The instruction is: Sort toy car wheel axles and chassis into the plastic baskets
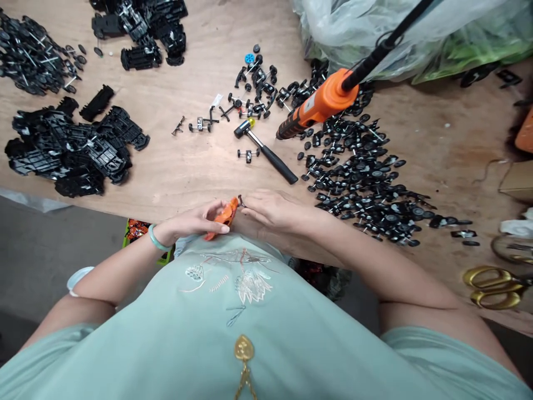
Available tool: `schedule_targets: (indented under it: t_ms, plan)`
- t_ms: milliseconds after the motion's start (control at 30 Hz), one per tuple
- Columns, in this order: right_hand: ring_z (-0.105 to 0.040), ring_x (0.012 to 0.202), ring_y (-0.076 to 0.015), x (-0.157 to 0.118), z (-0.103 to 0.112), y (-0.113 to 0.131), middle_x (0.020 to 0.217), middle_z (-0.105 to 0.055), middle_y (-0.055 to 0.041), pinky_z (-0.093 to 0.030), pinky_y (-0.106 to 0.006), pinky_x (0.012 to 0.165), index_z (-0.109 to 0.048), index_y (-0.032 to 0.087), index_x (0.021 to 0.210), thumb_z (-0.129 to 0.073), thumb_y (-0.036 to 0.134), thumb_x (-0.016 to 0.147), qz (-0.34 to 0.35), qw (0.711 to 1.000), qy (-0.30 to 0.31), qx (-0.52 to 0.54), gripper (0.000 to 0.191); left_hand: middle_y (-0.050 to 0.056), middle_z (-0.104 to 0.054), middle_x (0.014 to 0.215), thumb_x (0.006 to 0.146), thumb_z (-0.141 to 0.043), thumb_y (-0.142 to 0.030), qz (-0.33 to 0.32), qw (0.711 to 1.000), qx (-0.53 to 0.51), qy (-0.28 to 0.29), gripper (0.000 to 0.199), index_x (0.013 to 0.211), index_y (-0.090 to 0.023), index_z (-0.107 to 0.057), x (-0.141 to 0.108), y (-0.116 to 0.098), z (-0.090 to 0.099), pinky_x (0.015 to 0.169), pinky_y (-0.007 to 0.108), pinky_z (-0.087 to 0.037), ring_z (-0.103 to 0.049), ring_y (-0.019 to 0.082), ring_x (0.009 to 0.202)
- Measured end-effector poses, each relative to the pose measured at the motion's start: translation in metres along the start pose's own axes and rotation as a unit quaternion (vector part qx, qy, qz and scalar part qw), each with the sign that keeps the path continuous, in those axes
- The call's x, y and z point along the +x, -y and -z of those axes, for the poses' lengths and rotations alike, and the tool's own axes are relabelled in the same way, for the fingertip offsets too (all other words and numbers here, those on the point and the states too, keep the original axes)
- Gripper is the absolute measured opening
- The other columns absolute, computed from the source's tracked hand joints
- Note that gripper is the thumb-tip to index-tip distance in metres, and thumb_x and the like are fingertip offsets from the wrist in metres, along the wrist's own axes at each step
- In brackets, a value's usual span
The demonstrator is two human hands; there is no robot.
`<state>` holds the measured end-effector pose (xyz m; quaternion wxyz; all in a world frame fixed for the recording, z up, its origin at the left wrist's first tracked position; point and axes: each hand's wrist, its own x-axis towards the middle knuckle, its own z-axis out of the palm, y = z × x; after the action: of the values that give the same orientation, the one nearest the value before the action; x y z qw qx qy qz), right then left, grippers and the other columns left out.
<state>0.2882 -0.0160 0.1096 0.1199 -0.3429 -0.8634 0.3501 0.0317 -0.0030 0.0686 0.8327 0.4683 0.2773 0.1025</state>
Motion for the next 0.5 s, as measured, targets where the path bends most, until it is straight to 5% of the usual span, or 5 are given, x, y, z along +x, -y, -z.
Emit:
schedule_targets:
  t_ms: [133,333,400,500]
  plan:
    - [-0.061,0.085,-0.02,0.008,-0.014,0.011,0.095,-0.07,-0.0065,-0.047,-0.032,0.079,-0.066,0.019,0.098,-0.042,0.055,0.109,-0.113,0.983,-0.067,0.125,0.044,0.007,-0.066,0.118,0.076,-0.09,-0.044,-0.143,0.946,0.234,-0.175,0.065,0.127,-0.023,-0.055,0.012,-0.009,-0.01,0.095,0.035,-0.05,-0.062,0.023,0.106]
    - [-0.055,0.076,-0.0155,0.004,-0.027,0.023,0.08,-0.06,-0.0003,-0.043,-0.028,0.071,-0.057,0.02,0.083,-0.037,0.065,0.107,-0.173,0.933,-0.233,0.214,0.054,0.009,-0.066,0.101,0.072,-0.089,-0.06,-0.244,0.847,0.42,-0.217,0.063,0.116,-0.022,-0.064,0.016,-0.018,-0.025,0.092,0.043,-0.048,-0.059,0.028,0.095]
    - [-0.056,0.077,-0.015,0.004,-0.03,0.031,0.081,-0.06,-0.0001,-0.044,-0.027,0.072,-0.056,0.021,0.083,-0.036,0.058,0.11,-0.168,0.922,-0.279,0.209,0.05,0.008,-0.065,0.098,0.07,-0.091,-0.059,-0.263,0.84,0.413,-0.232,0.062,0.113,-0.022,-0.064,0.018,-0.013,-0.032,0.089,0.042,-0.049,-0.059,0.027,0.092]
    - [-0.057,0.077,-0.015,0.008,-0.034,0.043,0.081,-0.06,-0.0009,-0.045,-0.026,0.072,-0.055,0.021,0.084,-0.034,0.048,0.112,-0.181,0.912,-0.339,0.145,0.044,0.006,-0.065,0.102,0.072,-0.092,-0.053,-0.281,0.873,0.302,-0.261,0.059,0.113,-0.023,-0.062,0.024,-0.004,-0.05,0.086,0.037,-0.051,-0.06,0.024,0.091]
